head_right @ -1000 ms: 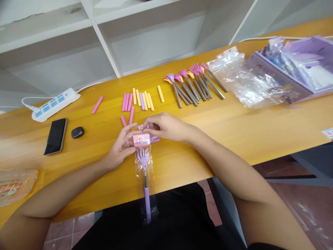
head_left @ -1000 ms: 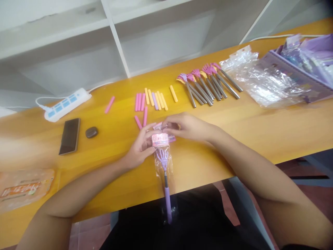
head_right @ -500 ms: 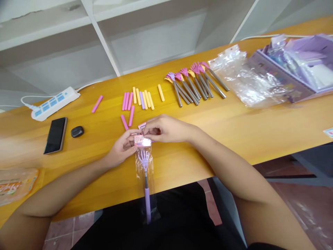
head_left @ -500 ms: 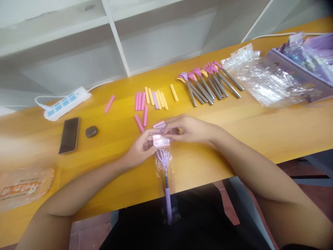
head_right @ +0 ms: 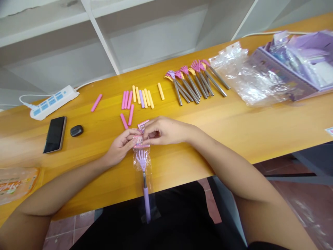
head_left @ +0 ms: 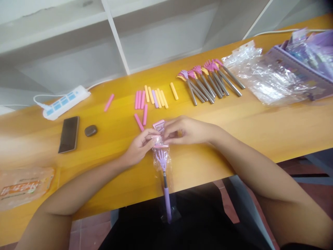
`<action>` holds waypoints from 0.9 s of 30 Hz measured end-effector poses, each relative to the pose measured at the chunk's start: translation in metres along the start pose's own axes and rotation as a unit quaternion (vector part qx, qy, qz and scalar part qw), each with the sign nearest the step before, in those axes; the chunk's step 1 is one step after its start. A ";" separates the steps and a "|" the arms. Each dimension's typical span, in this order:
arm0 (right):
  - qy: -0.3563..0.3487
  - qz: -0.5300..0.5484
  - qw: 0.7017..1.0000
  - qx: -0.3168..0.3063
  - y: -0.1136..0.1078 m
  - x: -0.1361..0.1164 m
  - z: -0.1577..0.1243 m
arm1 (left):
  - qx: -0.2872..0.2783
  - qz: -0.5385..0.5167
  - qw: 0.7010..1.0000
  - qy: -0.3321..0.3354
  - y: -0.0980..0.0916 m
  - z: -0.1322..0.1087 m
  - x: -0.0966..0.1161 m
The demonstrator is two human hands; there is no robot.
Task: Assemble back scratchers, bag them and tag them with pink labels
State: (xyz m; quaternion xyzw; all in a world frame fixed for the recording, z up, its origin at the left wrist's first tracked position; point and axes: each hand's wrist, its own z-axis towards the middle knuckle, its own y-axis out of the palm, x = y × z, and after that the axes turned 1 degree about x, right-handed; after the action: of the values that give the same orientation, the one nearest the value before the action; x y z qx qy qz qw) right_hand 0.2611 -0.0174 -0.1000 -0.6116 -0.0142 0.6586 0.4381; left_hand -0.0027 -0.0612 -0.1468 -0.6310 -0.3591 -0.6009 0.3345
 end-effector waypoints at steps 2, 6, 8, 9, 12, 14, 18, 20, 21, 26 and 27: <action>0.012 -0.018 1.000 0.010 0.001 0.000 0.001 | -0.005 -0.019 1.000 -0.011 0.001 0.000 -0.002; 0.079 -0.072 0.994 0.037 0.006 0.001 0.001 | -0.013 -0.042 0.999 -0.011 0.003 -0.002 -0.004; 0.105 -0.082 0.991 0.032 0.009 0.002 0.002 | -0.008 -0.029 1.000 -0.009 0.003 -0.002 -0.004; 0.106 -0.078 0.991 0.027 0.011 0.002 0.002 | -0.005 -0.020 1.000 -0.009 0.003 -0.002 -0.004; 0.080 -0.051 0.995 0.011 0.016 0.004 0.004 | 0.002 0.004 1.000 -0.009 0.002 -0.001 -0.003; 0.063 -0.032 0.998 -0.003 0.019 0.005 0.004 | 0.001 0.013 1.000 -0.009 0.002 -0.001 -0.003; 0.047 0.008 0.998 -0.028 0.021 0.006 0.005 | -0.001 0.012 1.000 -0.019 0.002 -0.002 -0.002; 0.045 0.017 0.998 -0.034 0.021 0.006 0.005 | -0.003 0.014 1.000 -0.028 0.002 -0.002 -0.002; 0.045 0.019 0.998 -0.036 0.022 0.006 0.006 | -0.004 0.017 0.999 -0.029 0.002 -0.002 -0.002; 0.060 0.022 0.997 -0.050 0.022 0.004 0.006 | -0.004 0.022 0.999 -0.030 0.001 -0.003 -0.004; 0.068 0.019 0.996 -0.055 0.020 0.002 0.005 | -0.007 0.014 0.999 -0.029 0.001 -0.003 -0.004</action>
State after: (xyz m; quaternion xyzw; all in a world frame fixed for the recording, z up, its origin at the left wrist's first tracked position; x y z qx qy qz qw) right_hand 0.2457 -0.0259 -0.1111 -0.6784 -0.0086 0.6218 0.3912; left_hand -0.0031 -0.0642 -0.1508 -0.6556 -0.3549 -0.5802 0.3280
